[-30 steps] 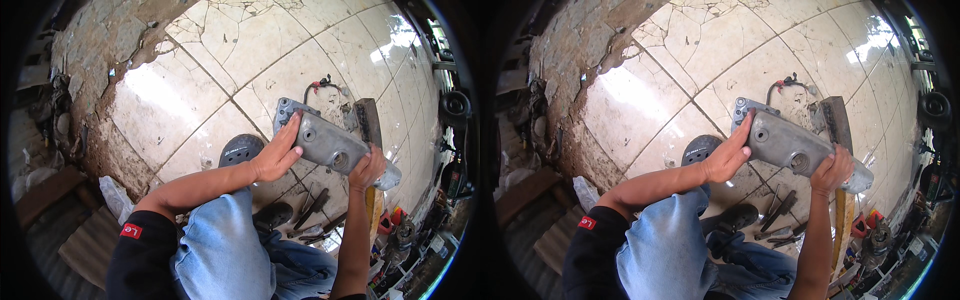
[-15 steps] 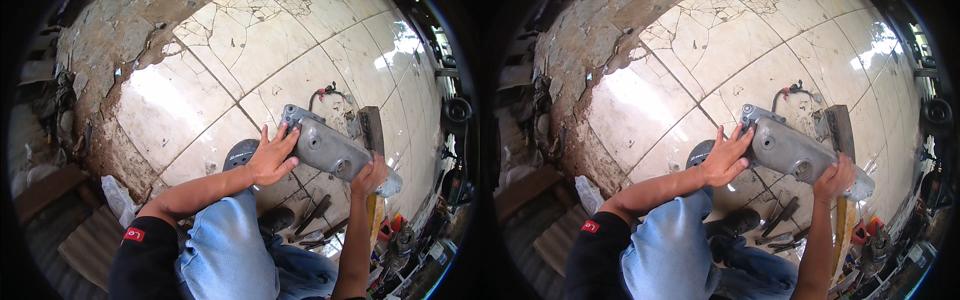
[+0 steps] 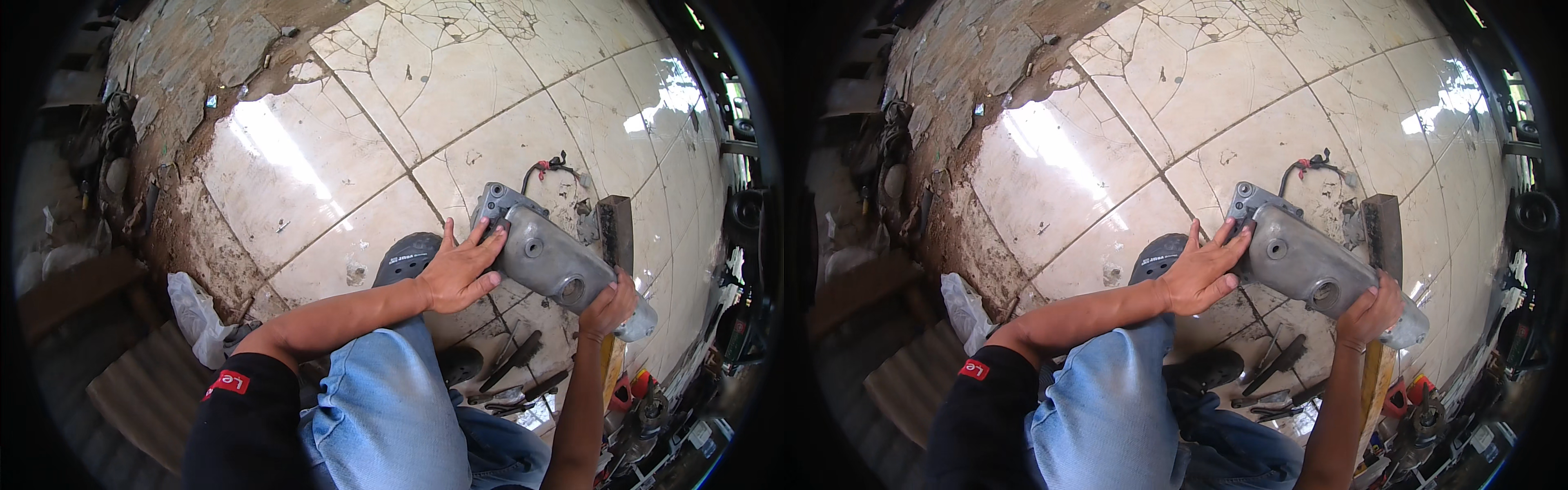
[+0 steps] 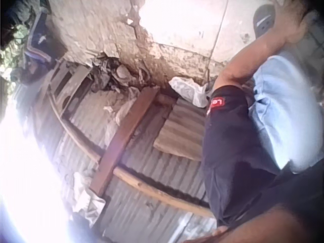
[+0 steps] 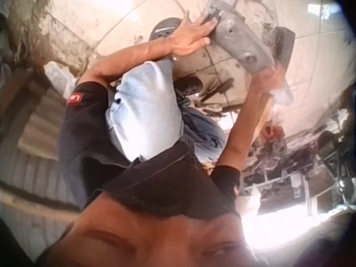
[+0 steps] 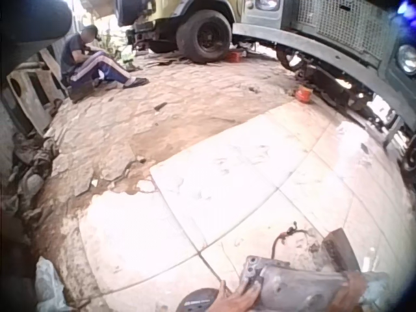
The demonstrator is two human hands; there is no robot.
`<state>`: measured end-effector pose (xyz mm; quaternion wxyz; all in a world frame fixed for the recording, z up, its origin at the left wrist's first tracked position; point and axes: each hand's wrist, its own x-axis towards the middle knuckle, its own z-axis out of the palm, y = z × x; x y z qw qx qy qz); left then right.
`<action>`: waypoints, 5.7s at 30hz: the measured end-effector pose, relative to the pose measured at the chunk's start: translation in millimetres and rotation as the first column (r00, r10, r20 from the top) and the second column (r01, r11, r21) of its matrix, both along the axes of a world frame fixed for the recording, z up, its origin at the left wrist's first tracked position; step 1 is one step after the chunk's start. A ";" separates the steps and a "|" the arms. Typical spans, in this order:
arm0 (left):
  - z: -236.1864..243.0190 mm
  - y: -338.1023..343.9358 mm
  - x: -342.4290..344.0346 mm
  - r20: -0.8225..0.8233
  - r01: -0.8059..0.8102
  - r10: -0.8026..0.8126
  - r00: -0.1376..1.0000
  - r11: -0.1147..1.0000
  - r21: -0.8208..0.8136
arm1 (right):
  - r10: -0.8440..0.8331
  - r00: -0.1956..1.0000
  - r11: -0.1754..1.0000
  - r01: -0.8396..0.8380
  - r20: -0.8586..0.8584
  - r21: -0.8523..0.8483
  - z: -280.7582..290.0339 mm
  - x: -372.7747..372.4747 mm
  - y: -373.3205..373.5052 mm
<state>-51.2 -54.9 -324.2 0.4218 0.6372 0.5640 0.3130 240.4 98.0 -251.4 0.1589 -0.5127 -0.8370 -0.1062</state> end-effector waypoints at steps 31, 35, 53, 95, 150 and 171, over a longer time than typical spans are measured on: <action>0.9 20.5 -0.7 0.022 0.019 -0.020 1.000 0.998 0.062 | -0.015 1.000 1.000 0.015 0.014 0.015 -2.2 1.8 -0.9; 12.2 54.9 -6.2 0.116 -0.035 0.029 0.993 0.998 0.057 | 0.010 1.000 1.000 -0.010 0.009 0.005 -1.9 -1.7 0.8; 22.3 18.0 4.8 0.308 -0.061 -0.006 0.951 0.977 0.206 | -0.047 0.999 0.998 0.046 0.013 0.033 -9.8 9.6 -2.6; 0.0 0.0 15.0 0.040 0.024 -0.035 0.999 0.968 0.249 | -0.088 0.996 0.996 0.087 0.005 0.018 -9.2 4.6 -4.5; 44.2 102.4 -41.0 0.136 0.248 -0.288 0.948 0.935 0.252 | -0.052 0.997 0.997 0.055 -0.055 0.060 -4.3 0.4 -5.9; 87.2 93.4 55.6 -0.509 0.236 -0.032 0.860 0.910 0.342 | -0.079 0.992 0.997 0.080 -0.101 0.007 -8.7 -3.6 -3.6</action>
